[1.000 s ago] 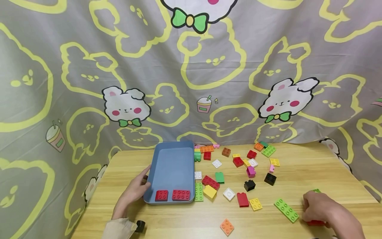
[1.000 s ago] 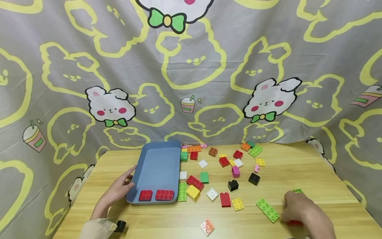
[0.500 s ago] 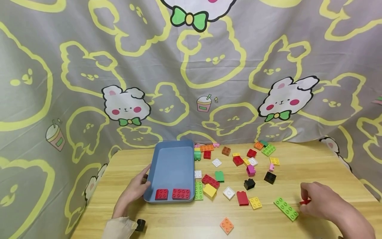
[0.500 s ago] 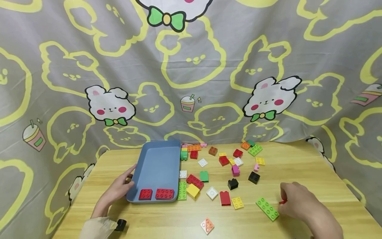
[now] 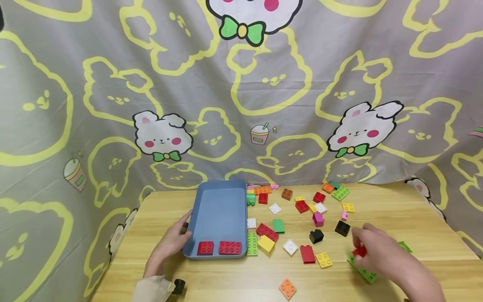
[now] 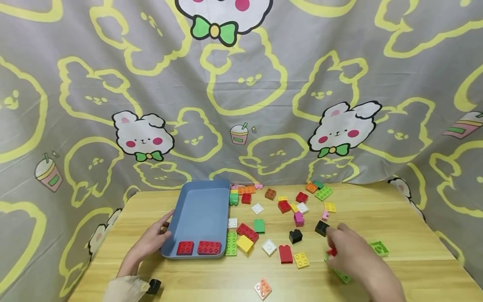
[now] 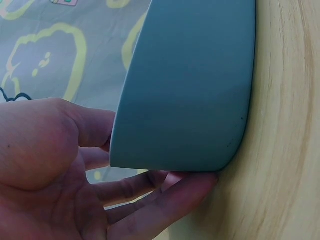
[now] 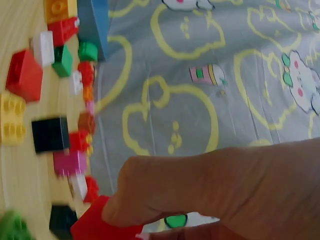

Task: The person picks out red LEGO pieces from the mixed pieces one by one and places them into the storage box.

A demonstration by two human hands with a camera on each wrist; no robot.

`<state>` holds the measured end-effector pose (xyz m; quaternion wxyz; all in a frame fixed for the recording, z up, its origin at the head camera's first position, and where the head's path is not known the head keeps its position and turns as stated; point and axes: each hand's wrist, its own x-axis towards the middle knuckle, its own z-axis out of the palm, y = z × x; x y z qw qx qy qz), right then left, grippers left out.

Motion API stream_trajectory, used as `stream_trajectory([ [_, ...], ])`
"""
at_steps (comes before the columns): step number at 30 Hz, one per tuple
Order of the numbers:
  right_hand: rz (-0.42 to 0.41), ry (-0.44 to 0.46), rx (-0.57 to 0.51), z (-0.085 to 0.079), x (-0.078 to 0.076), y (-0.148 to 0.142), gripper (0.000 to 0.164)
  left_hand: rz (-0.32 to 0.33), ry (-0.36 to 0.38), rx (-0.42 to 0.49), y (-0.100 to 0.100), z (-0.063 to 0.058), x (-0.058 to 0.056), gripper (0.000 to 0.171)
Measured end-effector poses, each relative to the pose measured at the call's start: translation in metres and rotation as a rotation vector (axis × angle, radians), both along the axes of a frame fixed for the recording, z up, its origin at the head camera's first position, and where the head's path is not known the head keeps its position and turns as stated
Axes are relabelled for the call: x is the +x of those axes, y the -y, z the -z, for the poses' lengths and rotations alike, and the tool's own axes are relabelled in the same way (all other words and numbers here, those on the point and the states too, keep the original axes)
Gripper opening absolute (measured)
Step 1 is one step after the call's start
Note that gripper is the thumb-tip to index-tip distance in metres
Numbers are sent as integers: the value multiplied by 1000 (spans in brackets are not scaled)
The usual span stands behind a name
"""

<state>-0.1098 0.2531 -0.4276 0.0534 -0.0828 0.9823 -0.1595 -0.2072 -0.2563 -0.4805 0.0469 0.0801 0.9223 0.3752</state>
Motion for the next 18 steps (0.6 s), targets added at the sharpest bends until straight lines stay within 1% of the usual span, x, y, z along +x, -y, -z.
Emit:
stream_trajectory([
  [3, -49, -52, -39, -7, -4, 19, 30, 4, 4, -3, -3, 0, -1, 67],
  [5, -97, -71, -79, -10, -12, 37, 30, -13, 6, -16, 1, 0, 1, 68],
  [7, -140, -78, -98, -13, -20, 53, 28, -12, 0, -23, 4, 0, 1, 68],
  [11, -209, -52, -108, -16, -33, 81, 27, 9, -10, -18, 3, 2, -1, 69],
  [15, -269, -5, -139, -16, -42, 106, 26, 6, 3, -13, 0, 3, -2, 69],
  [18, -300, -7, -158, -19, -48, 123, 22, 2, 10, -12, -1, 3, -3, 69],
])
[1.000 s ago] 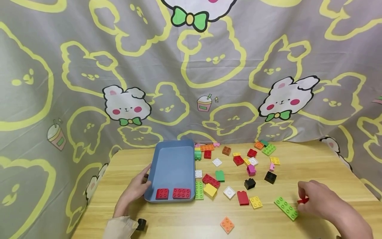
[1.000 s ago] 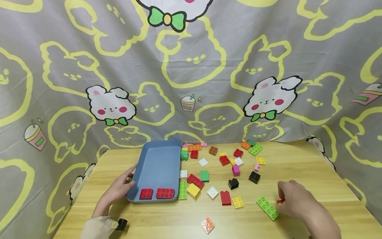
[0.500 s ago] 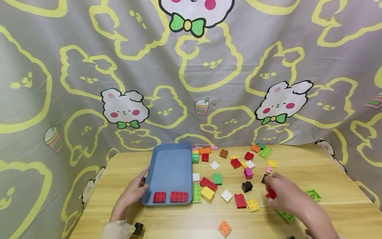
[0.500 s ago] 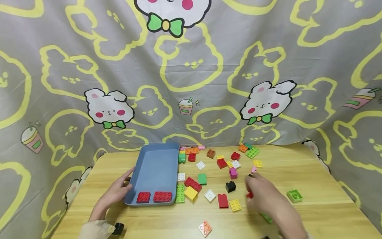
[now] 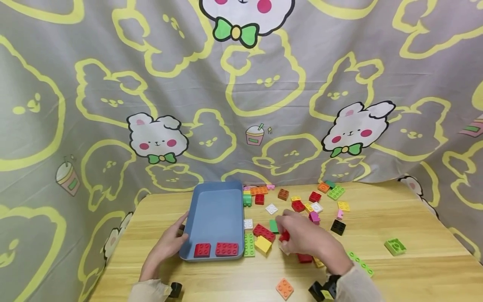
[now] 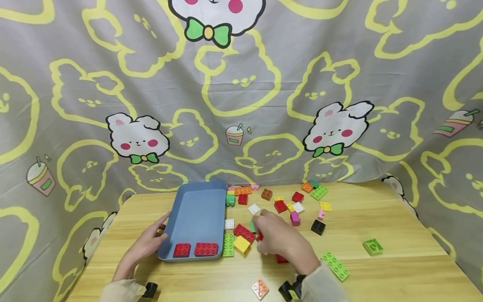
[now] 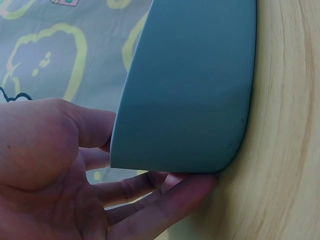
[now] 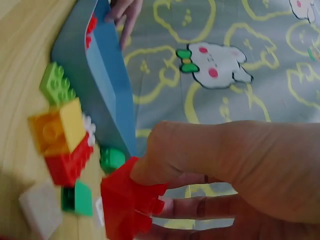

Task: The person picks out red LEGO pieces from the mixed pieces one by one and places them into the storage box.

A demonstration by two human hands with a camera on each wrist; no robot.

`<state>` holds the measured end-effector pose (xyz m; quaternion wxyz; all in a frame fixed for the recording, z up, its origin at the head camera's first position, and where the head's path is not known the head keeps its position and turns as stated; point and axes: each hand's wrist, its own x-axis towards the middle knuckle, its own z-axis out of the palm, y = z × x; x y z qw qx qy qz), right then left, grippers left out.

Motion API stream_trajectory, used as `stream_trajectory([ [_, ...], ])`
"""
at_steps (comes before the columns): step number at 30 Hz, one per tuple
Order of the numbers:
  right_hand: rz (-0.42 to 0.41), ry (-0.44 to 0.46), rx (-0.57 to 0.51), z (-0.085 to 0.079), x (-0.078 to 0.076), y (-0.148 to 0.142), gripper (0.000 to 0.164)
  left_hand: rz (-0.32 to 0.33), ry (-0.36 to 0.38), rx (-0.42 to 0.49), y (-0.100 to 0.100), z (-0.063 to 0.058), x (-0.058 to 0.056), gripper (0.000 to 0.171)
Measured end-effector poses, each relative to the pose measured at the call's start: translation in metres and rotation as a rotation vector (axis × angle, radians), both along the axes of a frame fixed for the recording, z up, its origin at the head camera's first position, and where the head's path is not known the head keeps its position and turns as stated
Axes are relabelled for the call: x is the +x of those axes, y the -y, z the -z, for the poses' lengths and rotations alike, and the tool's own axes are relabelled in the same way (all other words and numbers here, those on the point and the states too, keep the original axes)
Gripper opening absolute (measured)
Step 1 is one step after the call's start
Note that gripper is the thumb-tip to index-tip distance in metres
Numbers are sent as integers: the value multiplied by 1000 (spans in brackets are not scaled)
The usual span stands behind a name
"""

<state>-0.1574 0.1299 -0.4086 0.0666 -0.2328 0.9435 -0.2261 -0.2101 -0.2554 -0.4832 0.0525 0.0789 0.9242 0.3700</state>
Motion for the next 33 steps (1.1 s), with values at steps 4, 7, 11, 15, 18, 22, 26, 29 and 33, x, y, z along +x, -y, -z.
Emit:
stream_trajectory([
  [4, -62, -86, -2, -2, -11, 21, 19, 3, -1, -5, 0, 0, 0, 68],
  [7, -121, -156, 0, 1, -20, 37, 18, 5, -1, -10, 0, 0, 0, 68],
  [11, -166, -195, 18, 3, -28, 59, 16, 4, 3, -9, 0, 0, 1, 68],
  [15, -203, -204, 42, 3, -35, 79, 14, 1, 5, -4, 1, 0, 2, 68],
  [18, -236, -219, 53, 5, -40, 93, 15, 2, 2, -1, 0, -1, 2, 68],
  [22, -284, -271, 55, 13, -49, 110, 15, 3, 2, -1, 1, -1, 2, 68],
  [26, -304, -299, 79, 22, -55, 121, 14, 4, 7, 2, 2, -1, 2, 68],
  [29, -301, -282, 109, 26, -57, 125, 13, 3, 2, 5, 2, -2, 2, 68],
  [33, -295, -251, 135, 30, -60, 128, 13, 12, 2, 8, 1, -2, 1, 67],
])
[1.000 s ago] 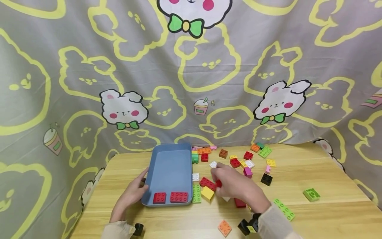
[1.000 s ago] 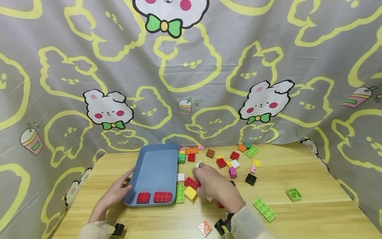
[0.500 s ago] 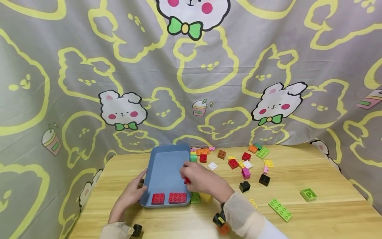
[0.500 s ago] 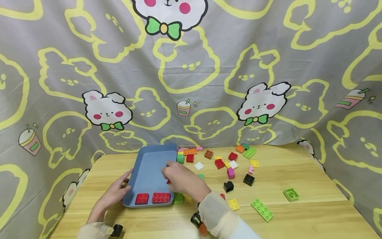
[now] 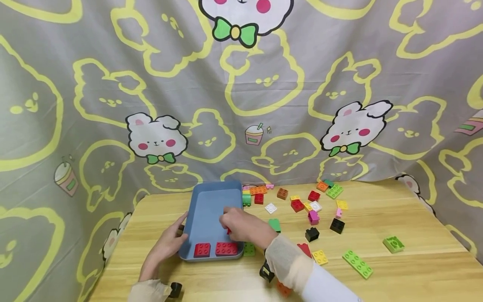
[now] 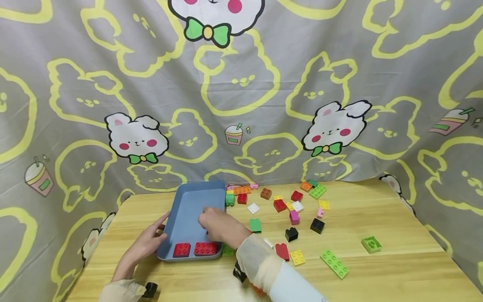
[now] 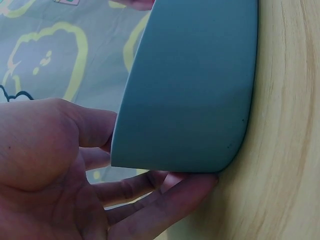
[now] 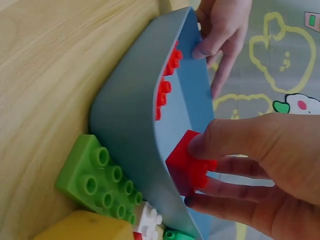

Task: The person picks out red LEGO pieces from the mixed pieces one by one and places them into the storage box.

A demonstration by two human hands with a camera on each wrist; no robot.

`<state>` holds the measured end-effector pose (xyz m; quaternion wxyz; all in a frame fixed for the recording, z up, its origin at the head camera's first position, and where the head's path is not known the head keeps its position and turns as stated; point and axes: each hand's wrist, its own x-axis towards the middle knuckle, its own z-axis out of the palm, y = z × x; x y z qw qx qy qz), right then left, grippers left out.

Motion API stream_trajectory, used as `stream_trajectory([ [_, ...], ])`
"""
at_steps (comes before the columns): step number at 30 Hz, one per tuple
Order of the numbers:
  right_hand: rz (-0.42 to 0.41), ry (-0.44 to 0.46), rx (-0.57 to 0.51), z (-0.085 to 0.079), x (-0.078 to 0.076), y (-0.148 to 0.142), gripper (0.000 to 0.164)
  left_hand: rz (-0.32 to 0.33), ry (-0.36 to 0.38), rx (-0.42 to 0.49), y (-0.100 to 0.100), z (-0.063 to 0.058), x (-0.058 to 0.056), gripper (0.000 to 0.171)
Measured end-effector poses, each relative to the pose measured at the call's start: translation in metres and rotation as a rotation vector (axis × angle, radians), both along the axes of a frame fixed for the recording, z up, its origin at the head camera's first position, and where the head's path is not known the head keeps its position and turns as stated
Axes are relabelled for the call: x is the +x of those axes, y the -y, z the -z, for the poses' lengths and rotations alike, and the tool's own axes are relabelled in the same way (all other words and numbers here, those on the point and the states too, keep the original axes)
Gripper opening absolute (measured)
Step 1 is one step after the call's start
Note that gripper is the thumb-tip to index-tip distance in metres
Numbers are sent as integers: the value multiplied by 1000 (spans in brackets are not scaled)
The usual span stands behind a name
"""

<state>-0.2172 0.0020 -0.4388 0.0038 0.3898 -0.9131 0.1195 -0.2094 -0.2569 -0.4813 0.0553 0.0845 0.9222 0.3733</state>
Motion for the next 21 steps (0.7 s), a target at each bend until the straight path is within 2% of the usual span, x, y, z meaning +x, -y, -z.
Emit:
stream_trajectory([
  [10, 7, -6, 53, 5, -1, 6, 29, -3, -2, 4, -3, 1, -3, 69],
  [16, 19, 2, 100, 7, 0, 11, 25, -10, 3, 6, -3, 1, -3, 69],
  [21, 34, 29, 107, 9, 1, 14, 13, -7, -1, 14, -2, 1, -2, 68],
])
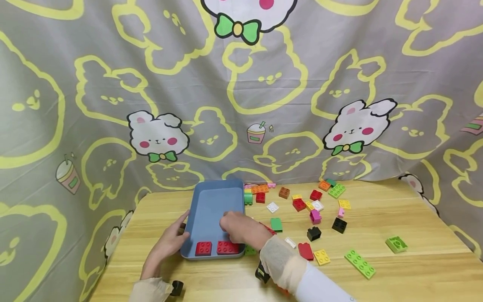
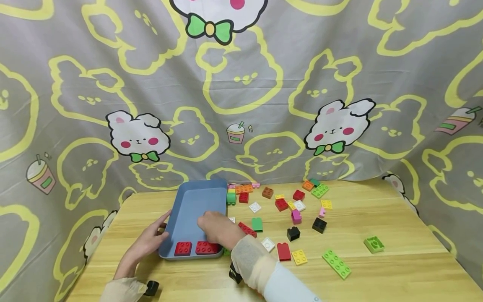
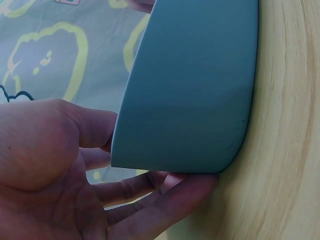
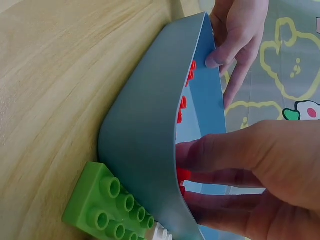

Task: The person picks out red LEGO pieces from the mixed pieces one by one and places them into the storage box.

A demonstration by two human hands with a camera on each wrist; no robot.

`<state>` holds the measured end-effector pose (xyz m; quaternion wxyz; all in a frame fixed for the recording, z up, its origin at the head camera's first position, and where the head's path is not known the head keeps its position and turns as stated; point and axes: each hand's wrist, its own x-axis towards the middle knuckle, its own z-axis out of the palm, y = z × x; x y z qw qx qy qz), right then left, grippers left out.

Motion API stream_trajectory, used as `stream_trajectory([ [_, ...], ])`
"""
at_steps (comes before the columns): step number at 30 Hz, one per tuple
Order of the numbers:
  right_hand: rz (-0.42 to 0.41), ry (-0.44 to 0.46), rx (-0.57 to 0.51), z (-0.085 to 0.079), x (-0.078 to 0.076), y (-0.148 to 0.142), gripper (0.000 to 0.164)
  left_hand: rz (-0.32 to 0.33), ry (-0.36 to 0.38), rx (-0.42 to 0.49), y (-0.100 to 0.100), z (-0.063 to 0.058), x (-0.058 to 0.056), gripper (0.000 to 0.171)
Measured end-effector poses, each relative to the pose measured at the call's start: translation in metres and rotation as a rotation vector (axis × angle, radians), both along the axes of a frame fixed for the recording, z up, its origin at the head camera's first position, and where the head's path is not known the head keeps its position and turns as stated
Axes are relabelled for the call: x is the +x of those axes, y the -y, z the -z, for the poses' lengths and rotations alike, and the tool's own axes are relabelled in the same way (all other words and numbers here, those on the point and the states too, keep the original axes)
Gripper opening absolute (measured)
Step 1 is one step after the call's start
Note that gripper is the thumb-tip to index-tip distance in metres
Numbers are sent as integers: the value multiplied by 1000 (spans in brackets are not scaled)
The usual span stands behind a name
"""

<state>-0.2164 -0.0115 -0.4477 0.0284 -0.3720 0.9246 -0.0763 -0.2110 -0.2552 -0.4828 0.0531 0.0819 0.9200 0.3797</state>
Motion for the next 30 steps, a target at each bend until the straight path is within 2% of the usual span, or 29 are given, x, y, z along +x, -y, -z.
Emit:
stream_trajectory([
  [3, 13, 17, -12, -1, 1, -2, 7, 1, -2, 0, 0, 0, 0, 68],
  [11, 9, 30, -142, -16, 6, -15, 15, -1, 4, -3, -1, 0, -2, 69],
  [18, 4, 32, -217, -33, 16, -39, 13, 3, -3, -10, -1, -2, -3, 69],
  [25, 53, 84, -291, -40, 28, -73, 17, 6, -16, -10, -2, -3, -2, 68],
  [30, 117, 130, -336, -42, 42, -100, 19, 1, -6, -13, 0, -2, 0, 67],
])
